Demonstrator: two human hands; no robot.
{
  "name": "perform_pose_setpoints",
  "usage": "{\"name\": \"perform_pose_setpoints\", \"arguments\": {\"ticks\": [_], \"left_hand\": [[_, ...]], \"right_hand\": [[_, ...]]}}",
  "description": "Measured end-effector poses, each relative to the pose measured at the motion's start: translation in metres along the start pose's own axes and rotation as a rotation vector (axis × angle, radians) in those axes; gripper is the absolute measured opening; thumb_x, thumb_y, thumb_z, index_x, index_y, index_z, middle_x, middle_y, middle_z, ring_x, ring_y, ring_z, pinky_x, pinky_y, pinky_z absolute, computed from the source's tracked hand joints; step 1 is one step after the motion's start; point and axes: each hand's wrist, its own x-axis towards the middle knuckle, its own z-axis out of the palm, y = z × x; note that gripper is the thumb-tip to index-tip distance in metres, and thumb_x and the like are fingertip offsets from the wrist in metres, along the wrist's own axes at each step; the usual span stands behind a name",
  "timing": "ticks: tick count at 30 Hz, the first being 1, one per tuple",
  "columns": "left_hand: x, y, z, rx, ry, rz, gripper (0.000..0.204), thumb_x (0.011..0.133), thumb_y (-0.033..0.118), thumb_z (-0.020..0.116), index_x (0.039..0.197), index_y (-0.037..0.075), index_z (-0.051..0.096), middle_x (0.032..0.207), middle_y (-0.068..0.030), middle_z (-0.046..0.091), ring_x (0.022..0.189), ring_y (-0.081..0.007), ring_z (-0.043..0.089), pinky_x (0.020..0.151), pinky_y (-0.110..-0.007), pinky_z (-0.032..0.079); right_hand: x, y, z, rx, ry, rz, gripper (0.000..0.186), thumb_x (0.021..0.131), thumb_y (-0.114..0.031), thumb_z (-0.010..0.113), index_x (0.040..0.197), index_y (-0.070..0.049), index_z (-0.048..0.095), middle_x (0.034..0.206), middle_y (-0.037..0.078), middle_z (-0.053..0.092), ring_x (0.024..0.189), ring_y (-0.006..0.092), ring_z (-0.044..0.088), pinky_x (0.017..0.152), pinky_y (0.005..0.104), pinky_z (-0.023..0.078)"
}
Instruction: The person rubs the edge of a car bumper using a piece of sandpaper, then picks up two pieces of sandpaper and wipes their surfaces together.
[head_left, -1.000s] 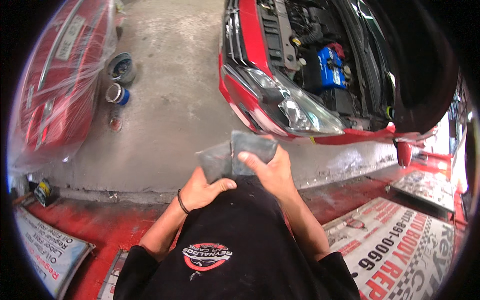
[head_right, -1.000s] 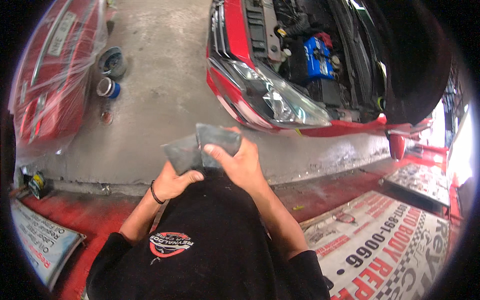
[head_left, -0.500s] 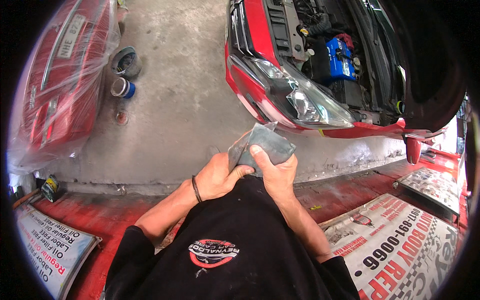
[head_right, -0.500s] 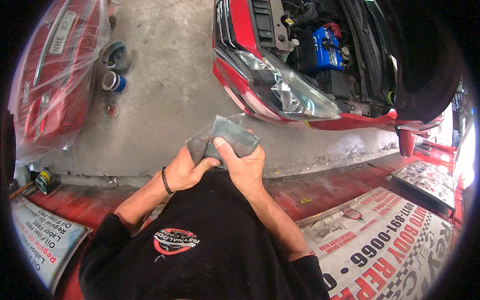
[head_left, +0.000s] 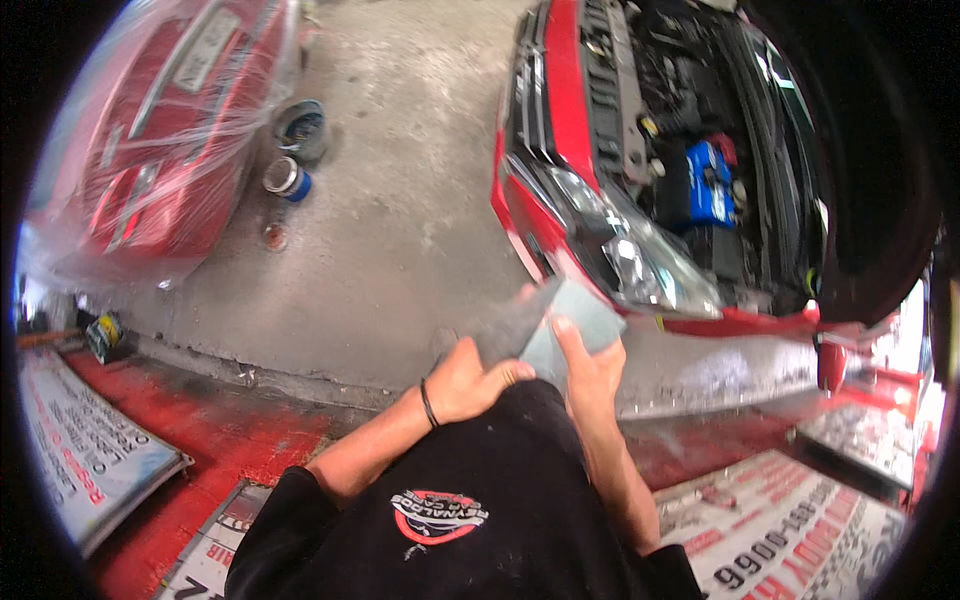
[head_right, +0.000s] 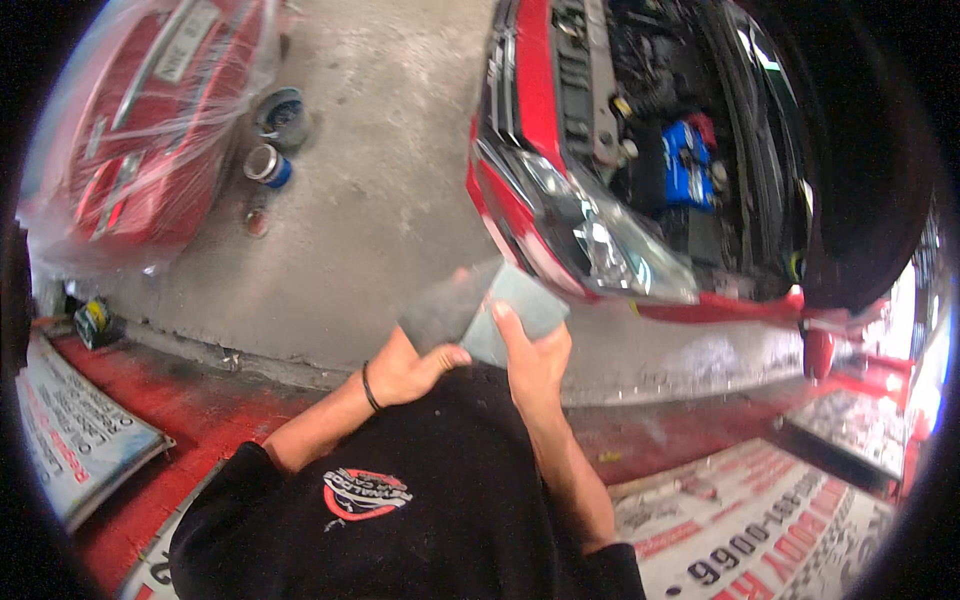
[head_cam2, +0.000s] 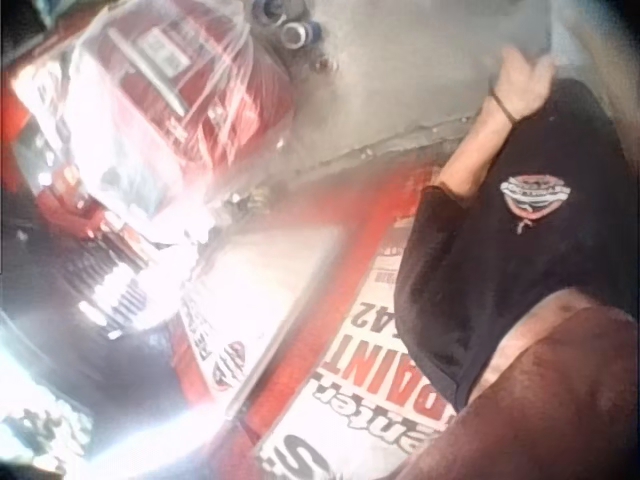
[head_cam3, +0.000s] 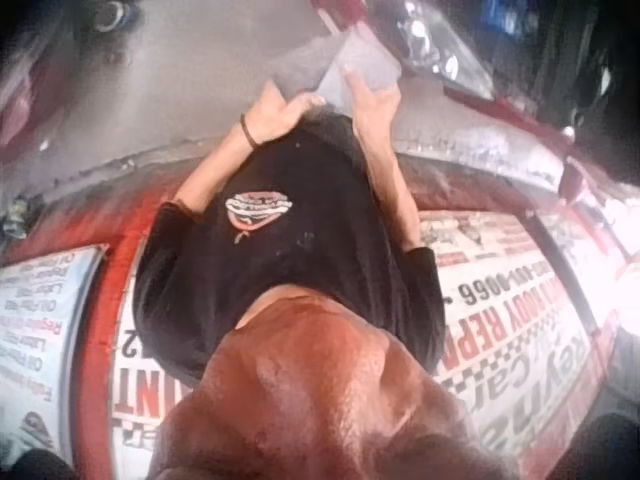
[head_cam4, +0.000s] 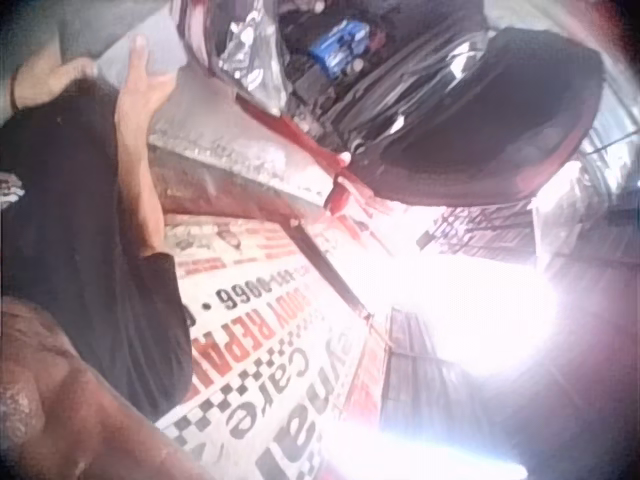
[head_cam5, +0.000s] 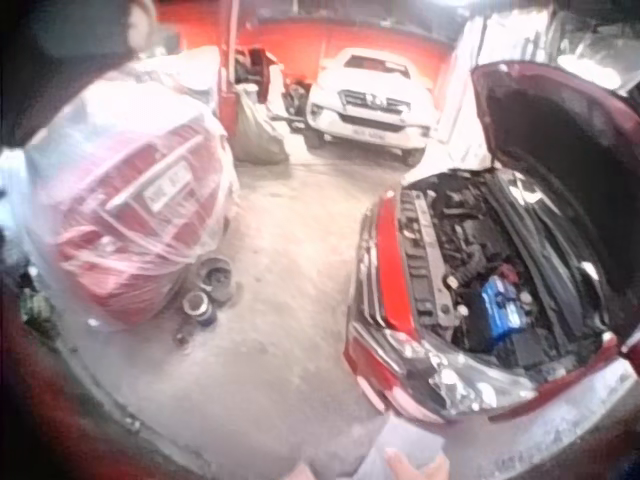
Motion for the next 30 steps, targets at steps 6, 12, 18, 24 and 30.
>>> {"name": "perform_pose_setpoints", "arguments": {"ticks": [6,12,18,24,30], "left_hand": [[-0.007,-0.015,0.007,0.032,-0.092,0.004,0.081,0.103,0.031,0.064,0.166,0.004,0.019,0.146,-0.0316,0.053,0.133,-0.0438,0.057,0.112,-0.048,0.044],[-0.008,0.013,0.005,0.040,-0.184,-0.197,0.042,0.105,0.031,0.066,0.125,-0.005,0.060,0.107,-0.0125,0.070,0.101,-0.0182,0.060,0.088,-0.038,0.051],[-0.017,-0.004,0.039,-1.163,0.125,-0.113,0.065,0.108,0.040,0.059,0.154,-0.002,0.042,0.152,-0.0156,0.052,0.141,-0.0269,0.049,0.121,-0.044,0.039],[-0.040,0.011,0.050,-1.158,0.286,-0.110,0.087,0.092,0.031,0.078,0.160,0.001,0.034,0.159,-0.0160,0.046,0.145,-0.0285,0.047,0.124,-0.047,0.032],[-0.050,-0.006,0.041,-1.233,0.259,-0.156,0.098,0.086,0.051,0.084,0.160,0.009,0.037,0.157,-0.0070,0.048,0.142,-0.0239,0.049,0.121,-0.044,0.034]], "right_hand": [[-0.015,-0.013,0.010,-0.104,-0.251,-0.204,0.026,0.091,-0.007,0.077,0.114,0.004,0.072,0.111,0.007,0.075,0.101,0.0157,0.070,0.096,0.0347,0.053],[0.011,-0.047,0.002,-0.258,-0.702,-0.232,0.020,0.083,-0.007,0.084,0.097,0.002,0.074,0.089,0.008,0.076,0.083,0.0140,0.071,0.079,0.0323,0.058],[0.049,-0.052,0.019,0.118,-0.828,-0.113,0.023,0.080,-0.008,0.086,0.097,0.000,0.073,0.091,0.003,0.071,0.081,0.0136,0.067,0.076,0.0291,0.054],[0.069,-0.043,0.025,0.259,-1.090,0.075,0.027,0.079,-0.008,0.086,0.099,-0.003,0.069,0.090,0.002,0.070,0.079,0.0127,0.066,0.077,0.0287,0.053],[0.075,-0.032,0.026,0.347,-1.081,0.238,0.030,0.078,-0.008,0.084,0.102,-0.001,0.068,0.090,0.007,0.071,0.077,0.0158,0.068,0.075,0.0304,0.055]]}}
